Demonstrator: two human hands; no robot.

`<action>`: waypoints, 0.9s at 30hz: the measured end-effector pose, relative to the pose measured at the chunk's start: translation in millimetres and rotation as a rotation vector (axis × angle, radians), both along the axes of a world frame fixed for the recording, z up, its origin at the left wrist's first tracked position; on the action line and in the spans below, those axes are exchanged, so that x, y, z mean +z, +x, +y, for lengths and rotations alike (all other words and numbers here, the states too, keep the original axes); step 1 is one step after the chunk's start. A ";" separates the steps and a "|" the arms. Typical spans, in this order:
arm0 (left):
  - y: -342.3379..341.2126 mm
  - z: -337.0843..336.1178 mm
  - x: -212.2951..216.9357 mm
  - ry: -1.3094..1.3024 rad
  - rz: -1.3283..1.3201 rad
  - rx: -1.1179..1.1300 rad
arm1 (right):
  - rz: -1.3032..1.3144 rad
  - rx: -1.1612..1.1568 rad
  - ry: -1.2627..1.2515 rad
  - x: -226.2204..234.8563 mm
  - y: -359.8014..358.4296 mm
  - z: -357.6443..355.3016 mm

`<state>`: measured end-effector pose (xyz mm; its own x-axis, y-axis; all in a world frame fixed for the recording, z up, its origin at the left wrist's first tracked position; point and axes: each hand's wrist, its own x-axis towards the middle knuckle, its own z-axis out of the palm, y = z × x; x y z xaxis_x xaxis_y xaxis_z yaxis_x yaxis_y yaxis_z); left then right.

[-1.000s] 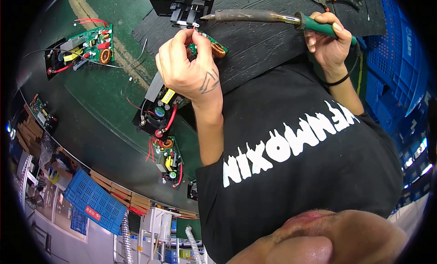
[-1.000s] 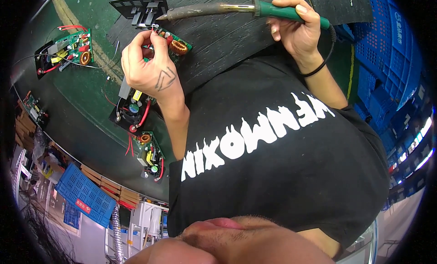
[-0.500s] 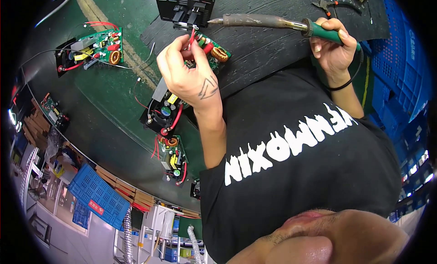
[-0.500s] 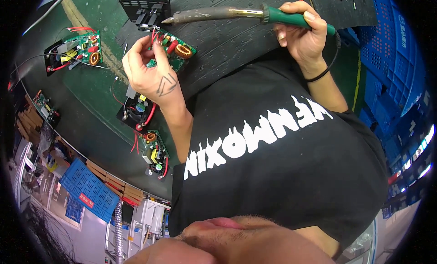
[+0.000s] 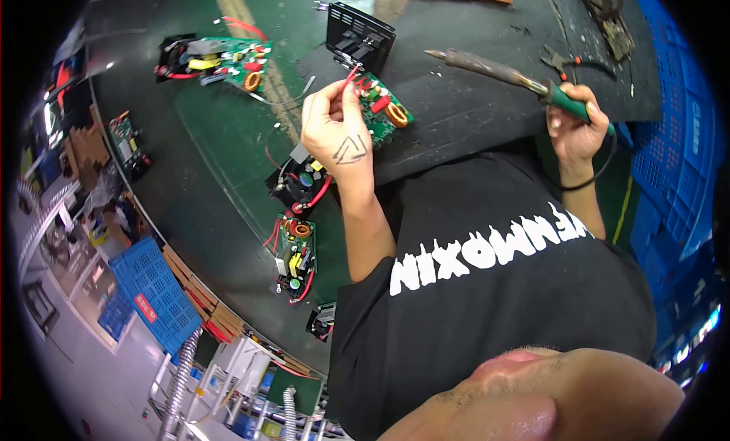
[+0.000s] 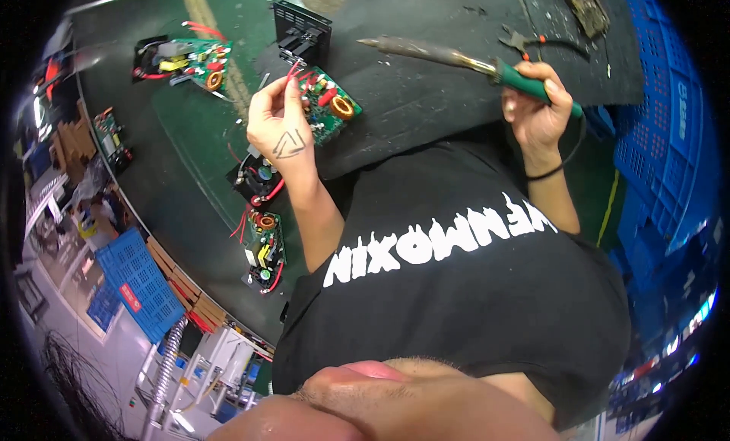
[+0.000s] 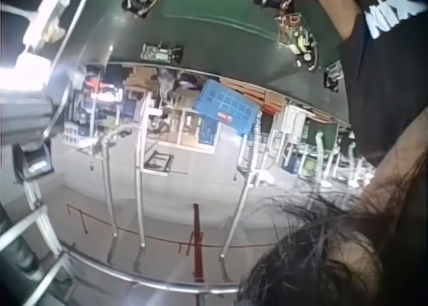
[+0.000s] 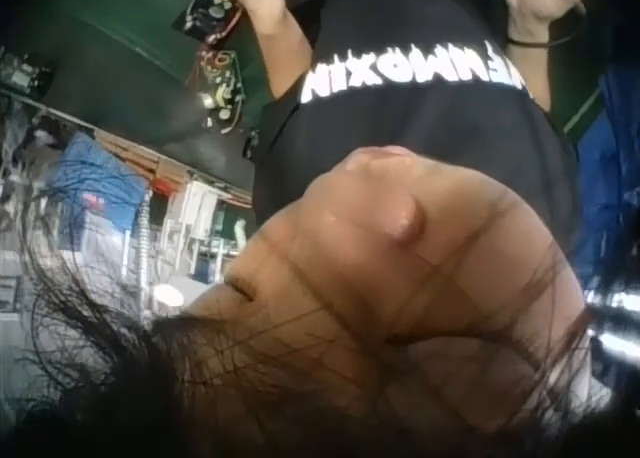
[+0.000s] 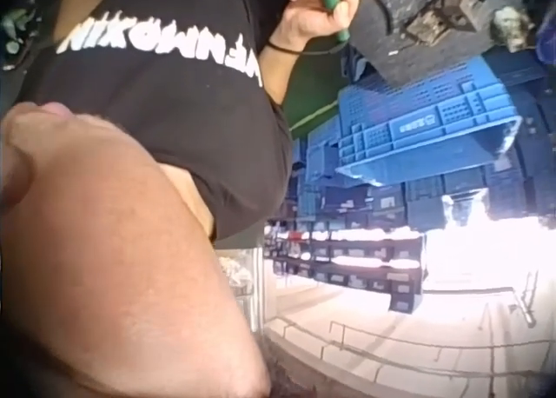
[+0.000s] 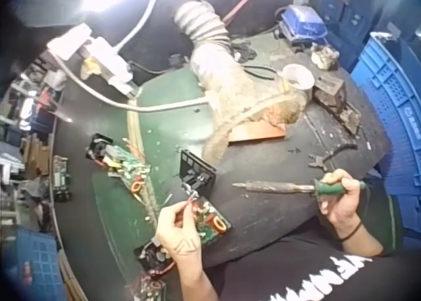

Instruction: Soldering wires and electronic components onto green printed circuit boards at a workbench.

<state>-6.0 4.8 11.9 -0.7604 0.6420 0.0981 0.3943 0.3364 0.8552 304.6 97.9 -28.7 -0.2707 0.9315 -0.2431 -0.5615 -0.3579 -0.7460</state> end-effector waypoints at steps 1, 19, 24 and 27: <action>-2.4 1.5 0.7 0.016 -0.015 0.017 | -0.003 -0.011 -0.006 -1.1 3.9 0.9; -202.5 -165.5 109.3 0.004 0.553 0.743 | -0.015 0.021 0.080 5.0 -18.6 12.5; -261.0 -238.0 101.7 -0.165 0.557 0.934 | 0.067 0.164 0.135 10.4 -29.0 17.5; -309.6 -287.9 74.0 -0.306 0.564 1.064 | 0.036 0.223 0.183 15.7 -40.4 18.7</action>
<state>-315.6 -283.0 85.9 -0.8173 -0.2139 0.5351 0.0902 0.8696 0.4855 264.2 116.5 -13.0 -0.4790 0.8756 -0.0626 -0.5116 -0.3364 -0.7906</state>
